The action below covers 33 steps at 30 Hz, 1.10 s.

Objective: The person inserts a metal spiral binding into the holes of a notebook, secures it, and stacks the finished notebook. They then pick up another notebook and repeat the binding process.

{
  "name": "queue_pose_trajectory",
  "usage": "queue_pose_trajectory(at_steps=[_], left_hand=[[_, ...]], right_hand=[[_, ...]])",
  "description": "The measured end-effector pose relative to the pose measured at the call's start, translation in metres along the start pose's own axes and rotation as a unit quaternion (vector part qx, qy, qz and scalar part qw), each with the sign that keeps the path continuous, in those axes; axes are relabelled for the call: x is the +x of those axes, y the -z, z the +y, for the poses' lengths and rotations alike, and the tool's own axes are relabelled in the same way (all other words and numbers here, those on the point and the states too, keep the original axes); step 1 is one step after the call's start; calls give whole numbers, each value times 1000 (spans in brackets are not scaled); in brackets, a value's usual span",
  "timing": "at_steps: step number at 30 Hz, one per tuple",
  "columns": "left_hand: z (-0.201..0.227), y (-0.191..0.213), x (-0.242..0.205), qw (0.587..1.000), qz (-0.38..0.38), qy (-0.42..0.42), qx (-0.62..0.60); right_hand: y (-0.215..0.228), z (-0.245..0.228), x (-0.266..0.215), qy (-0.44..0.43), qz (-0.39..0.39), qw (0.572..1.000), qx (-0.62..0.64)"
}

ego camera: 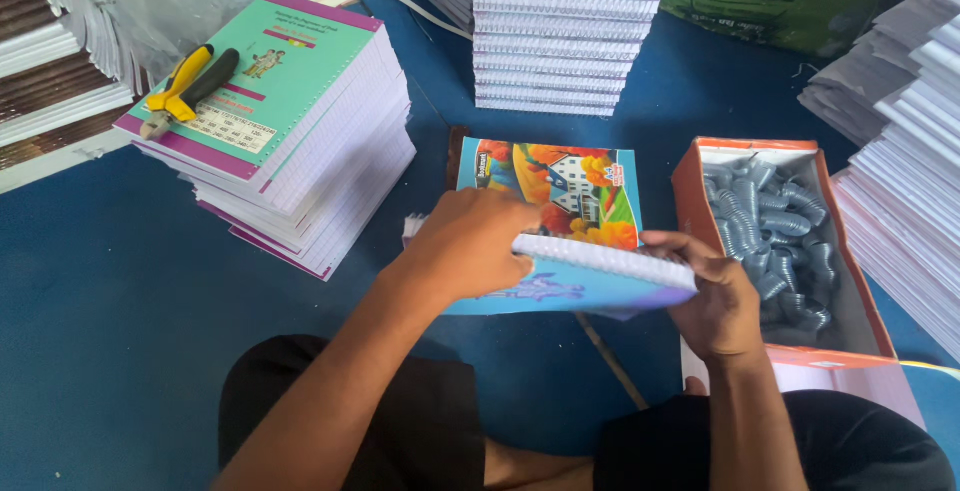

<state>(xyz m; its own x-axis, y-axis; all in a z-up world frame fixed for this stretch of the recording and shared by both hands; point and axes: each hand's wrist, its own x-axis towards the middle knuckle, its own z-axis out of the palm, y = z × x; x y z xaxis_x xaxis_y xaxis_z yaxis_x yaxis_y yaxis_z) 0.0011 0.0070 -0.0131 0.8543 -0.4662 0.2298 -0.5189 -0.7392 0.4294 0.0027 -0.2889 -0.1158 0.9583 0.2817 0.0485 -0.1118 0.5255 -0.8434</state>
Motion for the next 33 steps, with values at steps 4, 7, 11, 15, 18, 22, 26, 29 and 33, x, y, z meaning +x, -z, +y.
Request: queue_pose_trajectory(at_steps=[4, 7, 11, 15, 18, 22, 26, 29, 33], left_hand=[[-15, -16, 0, 998, 12, 64, 0], [-26, -28, 7, 997, -5, 75, 19], [-37, -44, 12, 998, -5, 57, 37], [-39, -57, 15, 997, 12, 22, 74], [-34, -66, 15, 995, 74, -42, 51], [-21, -79, 24, 994, 80, -67, 13], [3, -98, 43, 990, 97, -103, -20], [15, -109, 54, 987, 113, -112, -7], [18, -111, 61, 990, 99, -98, -14]], right_hand=[[9, 12, 1, 56, 24, 994, -96], [8, 30, 6, 91, 74, 962, -246], [8, 47, 11, 108, 82, 948, -287], [4, 49, 14, 37, 114, 940, -320], [0, 47, 14, 0, 147, 922, -358], [2, 48, 14, 48, 118, 943, -306], [7, 49, 15, 82, 113, 970, -199], [13, 49, 11, 121, 110, 976, -143], [21, 48, 9, 151, 77, 979, -111]])
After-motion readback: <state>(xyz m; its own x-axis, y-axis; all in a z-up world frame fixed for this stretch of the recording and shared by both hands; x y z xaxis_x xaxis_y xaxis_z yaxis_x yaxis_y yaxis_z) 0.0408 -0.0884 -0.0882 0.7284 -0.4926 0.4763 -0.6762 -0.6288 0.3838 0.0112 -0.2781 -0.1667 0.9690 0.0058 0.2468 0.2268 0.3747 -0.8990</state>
